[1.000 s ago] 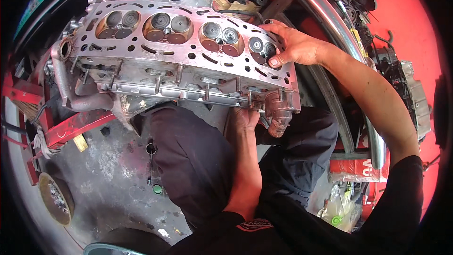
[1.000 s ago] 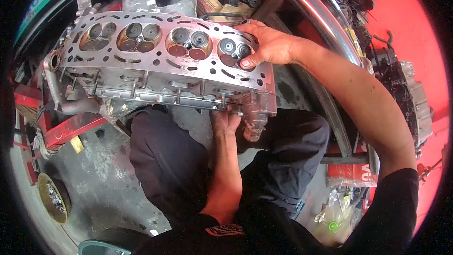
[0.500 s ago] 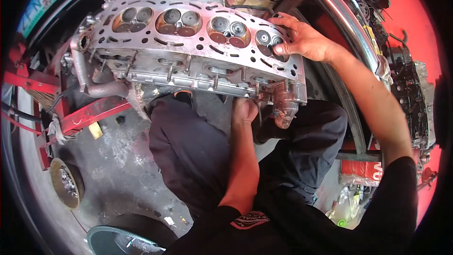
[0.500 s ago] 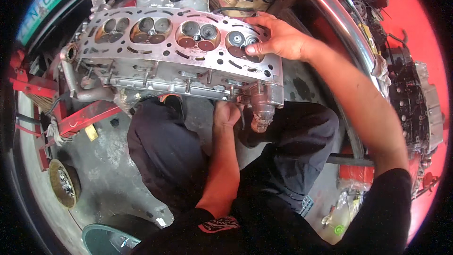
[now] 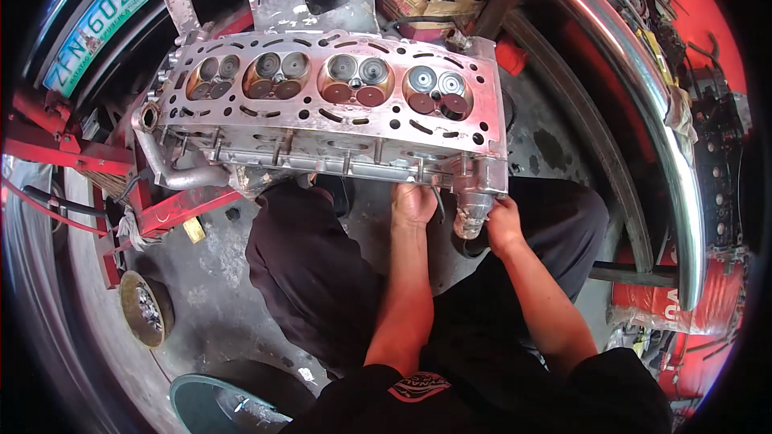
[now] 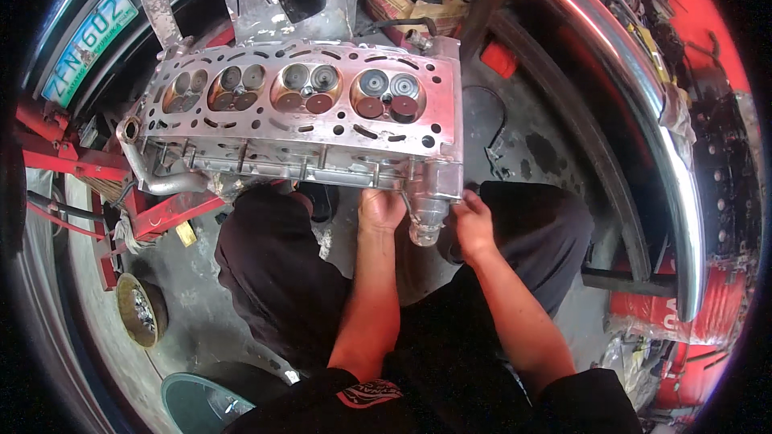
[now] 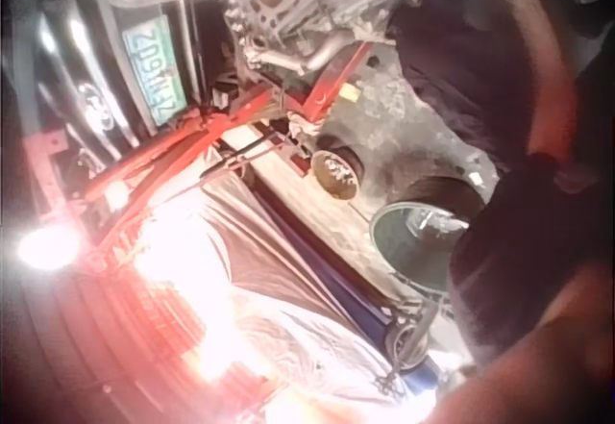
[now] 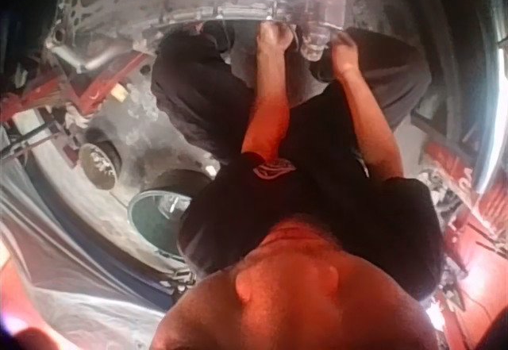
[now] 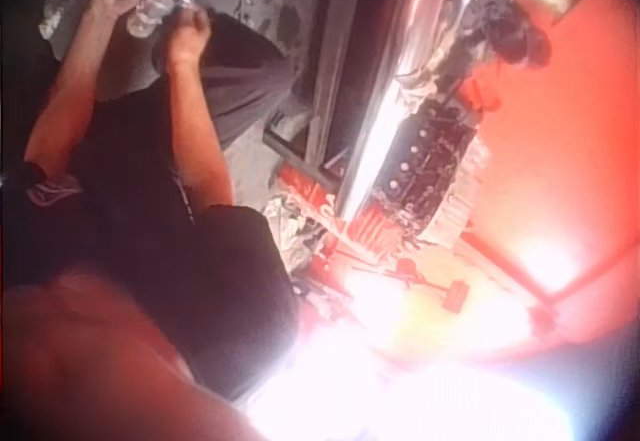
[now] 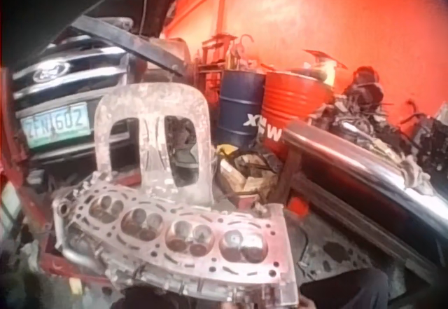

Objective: The person wipes engine valves and a cylinder head with a cloth, then inserts the valves into the cylinder head by hand.

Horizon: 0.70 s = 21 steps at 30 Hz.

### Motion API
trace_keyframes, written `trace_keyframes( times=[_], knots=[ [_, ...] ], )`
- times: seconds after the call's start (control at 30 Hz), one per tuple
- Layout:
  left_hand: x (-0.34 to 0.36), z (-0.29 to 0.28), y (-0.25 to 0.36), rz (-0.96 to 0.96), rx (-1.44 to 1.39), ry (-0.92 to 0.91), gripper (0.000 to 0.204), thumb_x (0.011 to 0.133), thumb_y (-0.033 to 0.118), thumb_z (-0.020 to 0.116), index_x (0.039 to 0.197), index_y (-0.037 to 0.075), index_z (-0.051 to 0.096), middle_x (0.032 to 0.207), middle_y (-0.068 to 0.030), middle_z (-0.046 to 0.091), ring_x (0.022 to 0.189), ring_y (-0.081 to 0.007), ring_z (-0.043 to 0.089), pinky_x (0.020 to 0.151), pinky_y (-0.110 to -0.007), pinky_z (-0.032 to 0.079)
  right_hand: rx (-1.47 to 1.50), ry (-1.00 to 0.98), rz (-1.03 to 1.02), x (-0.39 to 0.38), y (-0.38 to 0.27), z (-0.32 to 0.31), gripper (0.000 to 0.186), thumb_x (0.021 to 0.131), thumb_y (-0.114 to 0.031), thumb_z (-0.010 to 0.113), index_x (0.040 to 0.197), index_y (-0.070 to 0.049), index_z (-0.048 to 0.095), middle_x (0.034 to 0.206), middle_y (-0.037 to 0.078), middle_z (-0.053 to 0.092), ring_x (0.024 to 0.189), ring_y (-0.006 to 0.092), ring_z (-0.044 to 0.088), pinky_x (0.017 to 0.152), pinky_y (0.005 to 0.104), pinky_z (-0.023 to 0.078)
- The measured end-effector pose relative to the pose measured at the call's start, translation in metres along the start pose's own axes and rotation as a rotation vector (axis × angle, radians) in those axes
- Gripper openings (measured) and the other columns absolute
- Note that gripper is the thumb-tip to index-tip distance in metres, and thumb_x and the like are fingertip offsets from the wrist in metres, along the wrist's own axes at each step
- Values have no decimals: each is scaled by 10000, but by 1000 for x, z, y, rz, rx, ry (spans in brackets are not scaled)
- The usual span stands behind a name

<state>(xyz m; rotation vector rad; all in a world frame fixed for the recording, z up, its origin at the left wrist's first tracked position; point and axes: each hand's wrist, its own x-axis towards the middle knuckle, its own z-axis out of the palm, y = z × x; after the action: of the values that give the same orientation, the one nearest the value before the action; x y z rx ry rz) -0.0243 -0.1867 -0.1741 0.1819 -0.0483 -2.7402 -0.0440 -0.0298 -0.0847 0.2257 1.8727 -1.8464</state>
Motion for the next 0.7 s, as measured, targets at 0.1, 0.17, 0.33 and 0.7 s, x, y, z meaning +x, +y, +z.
trace_keyframes(
  times=[0.1,0.17,0.33,0.7],
  knots=[
    [-1,-5,4,53,52,65,319,879,143,626,1178,37,593,1135,-106,654,1011,-257,639,892,-389,530,-212,-127,-135,10,-2,22,261,897,-94,568,1138,-9,625,995,37,657,859,121,595,733,284,483],
    [-5,-20,7,196,258,97,340,868,158,627,1183,34,586,1119,-105,656,955,-264,648,872,-387,527,-260,-185,-242,18,6,40,271,872,-142,649,1108,-9,645,962,28,674,870,140,617,787,293,498],
    [-17,21,24,57,841,166,184,819,101,618,973,32,693,933,-60,680,852,-179,613,786,-342,487,38,-588,-4,77,52,14,501,964,-324,541,1374,-65,419,1290,79,519,1202,232,475,1058,395,370],
    [-145,155,24,803,2096,243,270,819,181,581,1022,6,609,861,-113,627,787,-262,620,650,-399,497,196,-506,245,89,34,27,531,1008,-355,437,1414,-18,387,1442,143,430,1349,293,380,1141,445,278]
  ],
)
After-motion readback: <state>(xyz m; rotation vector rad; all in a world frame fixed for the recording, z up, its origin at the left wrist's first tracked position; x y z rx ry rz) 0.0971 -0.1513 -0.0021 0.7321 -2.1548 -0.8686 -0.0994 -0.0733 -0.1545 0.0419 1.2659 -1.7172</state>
